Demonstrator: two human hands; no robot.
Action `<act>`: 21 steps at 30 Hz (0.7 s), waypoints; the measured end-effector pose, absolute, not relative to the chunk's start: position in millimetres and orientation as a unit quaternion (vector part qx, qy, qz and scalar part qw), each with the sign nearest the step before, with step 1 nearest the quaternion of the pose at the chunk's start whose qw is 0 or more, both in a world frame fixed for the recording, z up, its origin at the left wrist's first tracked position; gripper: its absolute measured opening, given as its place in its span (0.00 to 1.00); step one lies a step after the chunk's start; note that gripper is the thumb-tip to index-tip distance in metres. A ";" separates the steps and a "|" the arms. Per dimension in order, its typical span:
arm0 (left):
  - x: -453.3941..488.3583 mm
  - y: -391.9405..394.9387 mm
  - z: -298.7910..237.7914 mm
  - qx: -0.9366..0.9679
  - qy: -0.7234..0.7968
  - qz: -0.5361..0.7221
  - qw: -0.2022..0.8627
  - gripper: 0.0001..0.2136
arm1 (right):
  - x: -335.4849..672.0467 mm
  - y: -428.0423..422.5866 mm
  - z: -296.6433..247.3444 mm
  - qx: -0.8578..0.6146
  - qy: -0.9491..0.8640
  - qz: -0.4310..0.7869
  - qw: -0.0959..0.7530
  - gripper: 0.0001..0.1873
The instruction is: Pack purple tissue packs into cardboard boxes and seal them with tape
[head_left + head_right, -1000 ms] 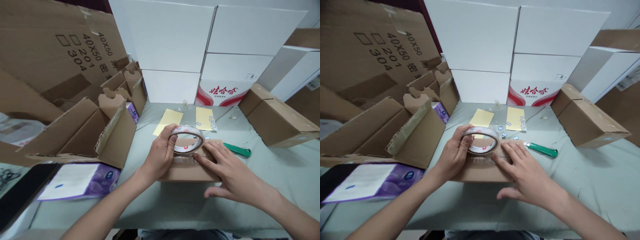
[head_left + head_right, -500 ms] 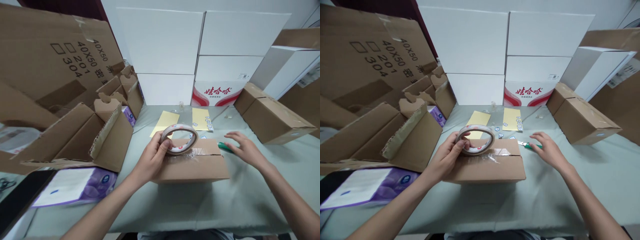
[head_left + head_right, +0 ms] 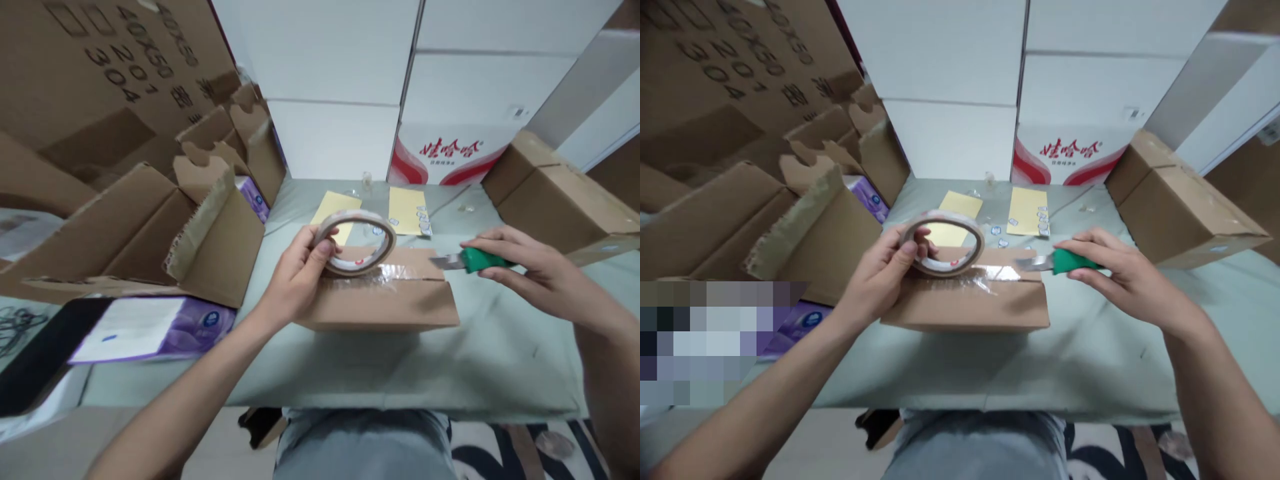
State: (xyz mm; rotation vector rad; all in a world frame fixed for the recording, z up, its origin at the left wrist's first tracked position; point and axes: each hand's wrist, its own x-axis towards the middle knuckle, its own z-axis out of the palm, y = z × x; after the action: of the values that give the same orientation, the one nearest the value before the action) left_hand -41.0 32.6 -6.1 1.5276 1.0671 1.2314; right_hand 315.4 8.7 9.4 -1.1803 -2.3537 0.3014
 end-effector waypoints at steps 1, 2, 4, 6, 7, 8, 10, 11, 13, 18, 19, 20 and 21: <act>-41.0 32.9 -6.5 0.617 0.429 0.498 0.433 0.20 | 301.0 8.1 20.5 -0.406 -0.880 0.113 0.219 0.19; -41.2 33.2 -7.1 0.620 0.428 0.498 0.429 0.20 | 287.1 9.4 27.6 -0.379 -0.897 0.105 0.200 0.19; -42.2 33.3 -8.2 0.624 0.428 0.495 0.428 0.19 | 264.8 15.8 32.1 -0.353 -0.917 0.082 0.165 0.19; -43.6 32.8 -9.3 0.627 0.424 0.490 0.433 0.18 | 252.1 24.4 28.7 -0.345 -0.926 0.059 0.142 0.19; -44.3 32.6 -9.7 0.629 0.420 0.488 0.437 0.18 | 248.9 28.7 26.1 -0.343 -0.928 0.049 0.136 0.20; -45.0 32.5 -10.1 0.630 0.415 0.488 0.439 0.18 | 247.0 32.7 23.6 -0.339 -0.930 0.041 0.133 0.20; -45.8 32.4 -10.6 0.633 0.407 0.489 0.440 0.18 | 245.0 39.0 20.2 -0.332 -0.933 0.029 0.134 0.19; -45.9 32.5 -10.8 0.635 0.404 0.491 0.440 0.18 | 244.0 41.3 19.3 -0.330 -0.934 0.026 0.135 0.19; -45.5 32.8 -11.4 0.636 0.397 0.493 0.441 0.17 | 242.0 44.2 19.2 -0.333 -0.933 0.024 0.132 0.19; -44.3 36.3 -12.0 0.534 0.356 0.566 0.518 0.15 | 249.0 47.2 27.0 -0.382 -0.914 0.039 0.128 0.19; -45.2 37.4 -11.0 0.487 0.346 0.594 0.539 0.14 | 254.8 47.2 27.9 -0.403 -0.905 0.045 0.130 0.19; -46.6 38.3 -9.4 0.442 0.339 0.619 0.553 0.12 | 262.1 46.9 27.2 -0.430 -0.891 0.048 0.136 0.20; -48.4 39.0 -7.0 0.408 0.336 0.638 0.560 0.09 | 270.6 46.4 24.1 -0.462 -0.874 0.050 0.144 0.20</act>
State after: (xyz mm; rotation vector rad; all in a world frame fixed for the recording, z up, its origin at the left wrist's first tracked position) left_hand -48.4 39.0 -7.0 0.9620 0.7922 1.5040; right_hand 270.6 46.4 24.1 -1.3316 -2.5196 0.1446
